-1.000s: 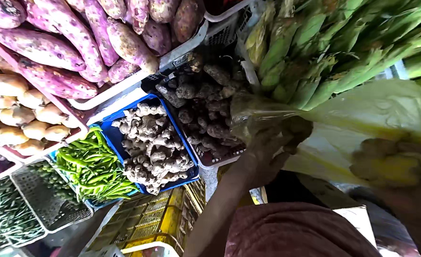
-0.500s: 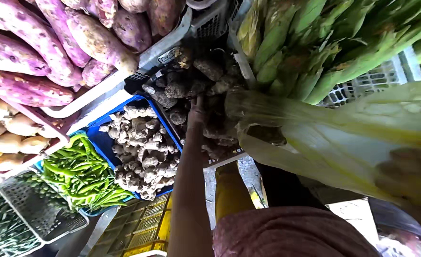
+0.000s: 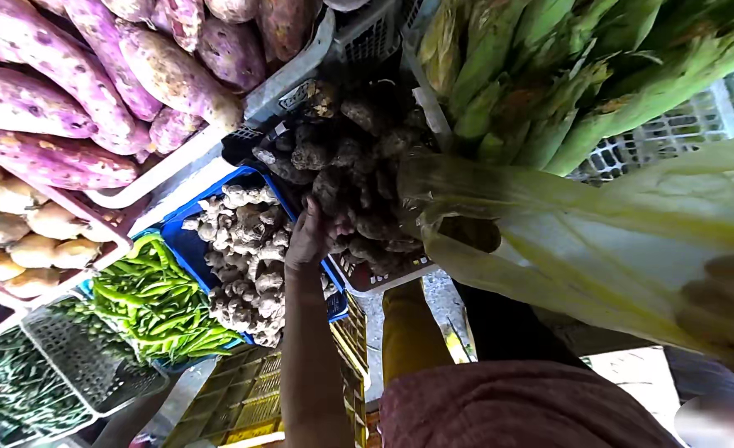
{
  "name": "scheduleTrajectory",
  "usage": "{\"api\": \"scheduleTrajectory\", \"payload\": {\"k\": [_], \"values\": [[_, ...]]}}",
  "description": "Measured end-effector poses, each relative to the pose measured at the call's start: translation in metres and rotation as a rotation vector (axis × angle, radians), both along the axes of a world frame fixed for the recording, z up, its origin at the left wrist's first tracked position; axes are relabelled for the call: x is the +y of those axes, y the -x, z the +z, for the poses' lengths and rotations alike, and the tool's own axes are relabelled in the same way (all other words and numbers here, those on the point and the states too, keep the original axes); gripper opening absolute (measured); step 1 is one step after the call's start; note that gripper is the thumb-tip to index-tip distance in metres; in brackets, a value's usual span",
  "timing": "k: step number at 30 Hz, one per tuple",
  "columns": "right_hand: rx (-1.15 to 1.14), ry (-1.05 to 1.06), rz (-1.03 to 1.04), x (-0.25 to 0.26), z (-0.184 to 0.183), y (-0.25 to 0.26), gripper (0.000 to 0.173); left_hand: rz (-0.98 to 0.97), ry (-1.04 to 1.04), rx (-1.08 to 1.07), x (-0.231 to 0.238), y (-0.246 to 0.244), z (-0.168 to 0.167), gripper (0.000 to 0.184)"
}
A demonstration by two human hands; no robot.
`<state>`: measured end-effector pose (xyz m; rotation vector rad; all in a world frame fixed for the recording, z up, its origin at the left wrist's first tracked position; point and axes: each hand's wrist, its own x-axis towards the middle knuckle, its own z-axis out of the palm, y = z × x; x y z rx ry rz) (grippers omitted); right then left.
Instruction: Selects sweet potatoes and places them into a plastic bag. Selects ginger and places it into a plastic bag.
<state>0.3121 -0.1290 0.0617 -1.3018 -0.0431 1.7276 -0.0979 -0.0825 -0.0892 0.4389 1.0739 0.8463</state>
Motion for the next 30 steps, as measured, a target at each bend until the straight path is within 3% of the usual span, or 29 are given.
{"api": "scheduleTrajectory", "payload": {"k": [4, 9, 13, 16, 20, 30], "values": [[0.024, -0.027, 0.016, 0.0, -0.001, 0.001, 0.014, 0.012, 0.04, -0.171, -0.002, -0.014, 0.004, 0.069], [-0.001, -0.014, 0.004, 0.0, -0.002, 0.0, 0.014, -0.04, 0.016, -0.289, -0.004, -0.021, 0.011, 0.072], [-0.016, -0.032, 0.027, 0.004, 0.001, 0.004, 0.011, -0.117, -0.212, -0.068, -0.001, -0.032, 0.032, 0.043], [-0.011, -0.111, 0.02, 0.006, 0.002, 0.01, 0.014, -0.142, -0.404, 0.092, 0.005, -0.052, 0.054, 0.055], [0.0, -0.13, 0.004, 0.011, 0.006, 0.017, 0.014, -0.088, -0.501, 0.18, 0.001, -0.068, 0.067, 0.058], [0.013, -0.076, 0.04, 0.017, 0.009, 0.016, 0.013, 0.026, -0.528, 0.216, -0.012, -0.059, 0.072, 0.06]]}}
